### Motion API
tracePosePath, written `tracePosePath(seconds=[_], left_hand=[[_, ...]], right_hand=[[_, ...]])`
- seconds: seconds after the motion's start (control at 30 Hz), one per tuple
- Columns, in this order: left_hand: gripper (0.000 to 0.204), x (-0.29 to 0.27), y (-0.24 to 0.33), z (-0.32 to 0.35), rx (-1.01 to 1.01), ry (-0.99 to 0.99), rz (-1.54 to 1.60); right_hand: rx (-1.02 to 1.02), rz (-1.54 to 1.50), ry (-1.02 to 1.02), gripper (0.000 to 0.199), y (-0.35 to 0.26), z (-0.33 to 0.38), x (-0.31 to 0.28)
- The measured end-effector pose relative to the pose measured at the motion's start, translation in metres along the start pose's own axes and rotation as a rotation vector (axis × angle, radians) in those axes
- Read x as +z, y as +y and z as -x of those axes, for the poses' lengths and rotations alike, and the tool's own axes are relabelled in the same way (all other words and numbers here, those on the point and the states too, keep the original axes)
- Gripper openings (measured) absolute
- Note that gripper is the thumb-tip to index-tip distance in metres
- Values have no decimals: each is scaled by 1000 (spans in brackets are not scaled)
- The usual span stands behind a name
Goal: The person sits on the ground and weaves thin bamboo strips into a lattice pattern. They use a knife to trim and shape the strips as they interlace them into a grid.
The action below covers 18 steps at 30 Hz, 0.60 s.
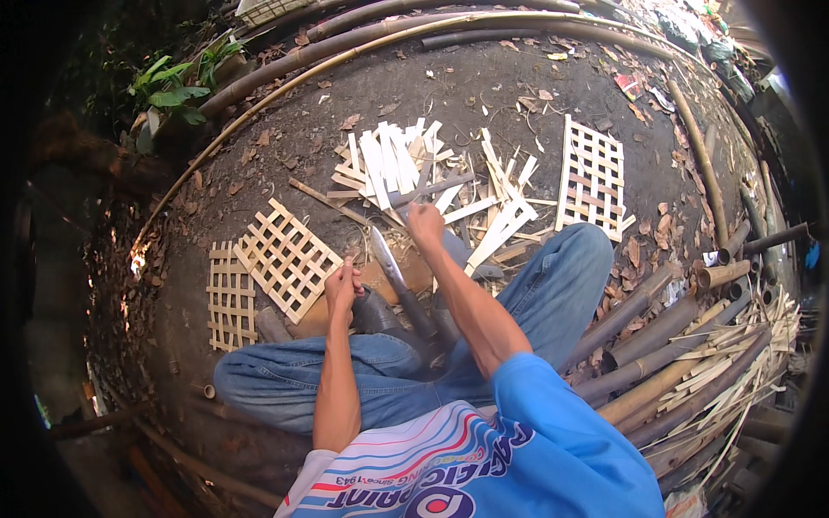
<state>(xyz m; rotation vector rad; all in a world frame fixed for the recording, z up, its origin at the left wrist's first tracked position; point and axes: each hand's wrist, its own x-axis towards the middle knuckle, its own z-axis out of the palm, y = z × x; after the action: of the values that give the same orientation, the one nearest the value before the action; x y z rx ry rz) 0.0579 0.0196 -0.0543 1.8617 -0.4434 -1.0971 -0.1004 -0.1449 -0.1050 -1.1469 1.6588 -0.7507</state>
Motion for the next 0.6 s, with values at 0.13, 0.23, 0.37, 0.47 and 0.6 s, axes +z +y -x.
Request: tracePosePath(seconds=[0.13, 0.23, 0.37, 0.47, 0.6], left_hand=[[41, 10, -4, -6, 29, -68, 17], [39, 12, -2, -3, 3, -126, 8], [39, 3, -8, 0, -28, -144, -49], [38, 6, -7, 2, -14, -154, -98], [38, 22, -4, -3, -18, -217, -117]], right_hand=[[23, 114, 258, 40, 78, -1, -2], [113, 88, 243, 36, 92, 2, 9], [161, 178, 106, 33, 70, 13, 13], [177, 189, 99, 28, 67, 12, 7], [220, -176, 12, 18, 73, 18, -1]])
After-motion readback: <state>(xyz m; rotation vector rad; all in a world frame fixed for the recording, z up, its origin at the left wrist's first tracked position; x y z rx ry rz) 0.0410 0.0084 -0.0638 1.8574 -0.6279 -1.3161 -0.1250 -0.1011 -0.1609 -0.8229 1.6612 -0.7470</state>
